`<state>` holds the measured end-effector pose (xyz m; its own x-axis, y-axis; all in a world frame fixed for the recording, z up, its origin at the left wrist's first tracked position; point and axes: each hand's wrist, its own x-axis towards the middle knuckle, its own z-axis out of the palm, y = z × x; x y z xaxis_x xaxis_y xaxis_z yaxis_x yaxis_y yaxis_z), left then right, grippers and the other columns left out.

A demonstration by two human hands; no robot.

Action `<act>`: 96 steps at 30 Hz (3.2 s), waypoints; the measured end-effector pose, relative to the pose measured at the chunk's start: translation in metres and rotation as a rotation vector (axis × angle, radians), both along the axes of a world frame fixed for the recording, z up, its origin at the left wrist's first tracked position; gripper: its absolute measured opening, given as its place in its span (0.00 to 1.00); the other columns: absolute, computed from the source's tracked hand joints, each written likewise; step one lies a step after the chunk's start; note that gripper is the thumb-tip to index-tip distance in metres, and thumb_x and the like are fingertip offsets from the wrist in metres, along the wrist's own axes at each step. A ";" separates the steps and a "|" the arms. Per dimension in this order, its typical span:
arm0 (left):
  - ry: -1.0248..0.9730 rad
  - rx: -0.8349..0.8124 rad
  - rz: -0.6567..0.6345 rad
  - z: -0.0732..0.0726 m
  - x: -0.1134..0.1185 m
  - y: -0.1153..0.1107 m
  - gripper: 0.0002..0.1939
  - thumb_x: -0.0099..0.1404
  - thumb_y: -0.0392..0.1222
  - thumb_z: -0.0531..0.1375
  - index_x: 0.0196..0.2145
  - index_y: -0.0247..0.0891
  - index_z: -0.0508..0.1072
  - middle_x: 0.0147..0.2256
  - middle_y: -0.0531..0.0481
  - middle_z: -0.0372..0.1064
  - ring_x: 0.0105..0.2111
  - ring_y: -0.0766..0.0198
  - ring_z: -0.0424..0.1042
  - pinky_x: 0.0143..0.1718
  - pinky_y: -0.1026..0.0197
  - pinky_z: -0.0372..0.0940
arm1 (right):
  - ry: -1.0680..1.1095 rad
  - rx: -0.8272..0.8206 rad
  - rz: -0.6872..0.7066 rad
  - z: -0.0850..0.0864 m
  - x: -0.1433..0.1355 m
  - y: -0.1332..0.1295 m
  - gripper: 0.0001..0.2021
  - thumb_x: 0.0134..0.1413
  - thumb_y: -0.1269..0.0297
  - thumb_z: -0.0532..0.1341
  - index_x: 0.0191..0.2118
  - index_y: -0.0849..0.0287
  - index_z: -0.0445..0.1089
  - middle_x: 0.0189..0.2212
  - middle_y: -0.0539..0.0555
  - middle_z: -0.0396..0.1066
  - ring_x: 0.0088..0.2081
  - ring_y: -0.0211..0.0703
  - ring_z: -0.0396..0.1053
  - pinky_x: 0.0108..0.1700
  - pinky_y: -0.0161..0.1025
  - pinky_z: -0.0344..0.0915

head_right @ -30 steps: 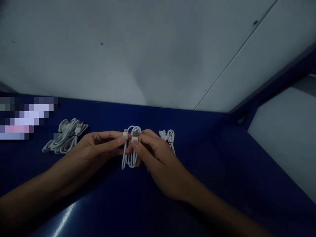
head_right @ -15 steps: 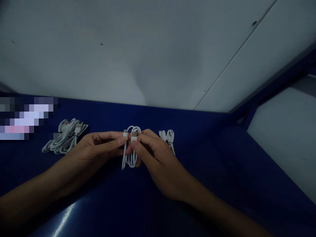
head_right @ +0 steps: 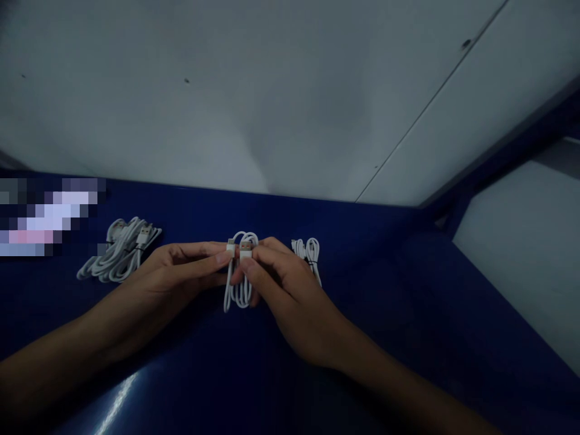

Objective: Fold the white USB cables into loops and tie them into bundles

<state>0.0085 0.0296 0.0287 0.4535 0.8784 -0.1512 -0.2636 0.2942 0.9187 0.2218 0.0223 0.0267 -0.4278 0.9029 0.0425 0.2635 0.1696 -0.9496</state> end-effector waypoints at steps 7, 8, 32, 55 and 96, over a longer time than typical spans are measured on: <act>-0.004 0.004 -0.022 -0.001 0.000 0.000 0.14 0.80 0.39 0.61 0.45 0.38 0.88 0.51 0.41 0.85 0.52 0.52 0.81 0.62 0.51 0.69 | 0.012 -0.007 -0.004 0.000 0.000 0.000 0.17 0.81 0.56 0.55 0.39 0.53 0.77 0.39 0.51 0.70 0.34 0.39 0.67 0.37 0.40 0.65; -0.004 0.006 -0.021 -0.001 0.000 -0.001 0.14 0.80 0.39 0.61 0.45 0.38 0.88 0.50 0.41 0.85 0.52 0.52 0.81 0.62 0.51 0.69 | 0.015 -0.006 -0.004 0.000 0.000 -0.001 0.18 0.81 0.56 0.55 0.39 0.53 0.77 0.39 0.51 0.70 0.34 0.39 0.67 0.37 0.40 0.65; -0.001 -0.047 -0.002 0.000 0.000 -0.001 0.11 0.77 0.40 0.65 0.45 0.38 0.89 0.50 0.42 0.85 0.52 0.51 0.81 0.62 0.51 0.68 | -0.031 0.045 -0.017 0.002 0.000 0.000 0.18 0.81 0.59 0.56 0.38 0.53 0.77 0.38 0.50 0.70 0.33 0.38 0.67 0.36 0.39 0.65; 0.011 -0.063 -0.009 0.000 0.000 0.000 0.10 0.76 0.40 0.67 0.48 0.38 0.89 0.48 0.42 0.86 0.49 0.51 0.81 0.61 0.49 0.68 | -0.025 0.079 0.010 0.002 -0.001 0.001 0.19 0.81 0.59 0.56 0.35 0.54 0.76 0.34 0.48 0.68 0.37 0.38 0.69 0.42 0.40 0.64; -0.011 -0.112 -0.016 0.000 -0.001 -0.003 0.10 0.76 0.39 0.66 0.47 0.36 0.88 0.47 0.40 0.86 0.49 0.50 0.83 0.60 0.48 0.70 | -0.001 0.032 0.023 0.001 -0.002 0.001 0.21 0.81 0.57 0.55 0.32 0.55 0.73 0.34 0.49 0.67 0.37 0.40 0.66 0.40 0.41 0.63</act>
<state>0.0071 0.0262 0.0284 0.4699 0.8487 -0.2426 -0.2678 0.3989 0.8770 0.2202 0.0233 0.0279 -0.4489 0.8908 0.0704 0.2601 0.2056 -0.9434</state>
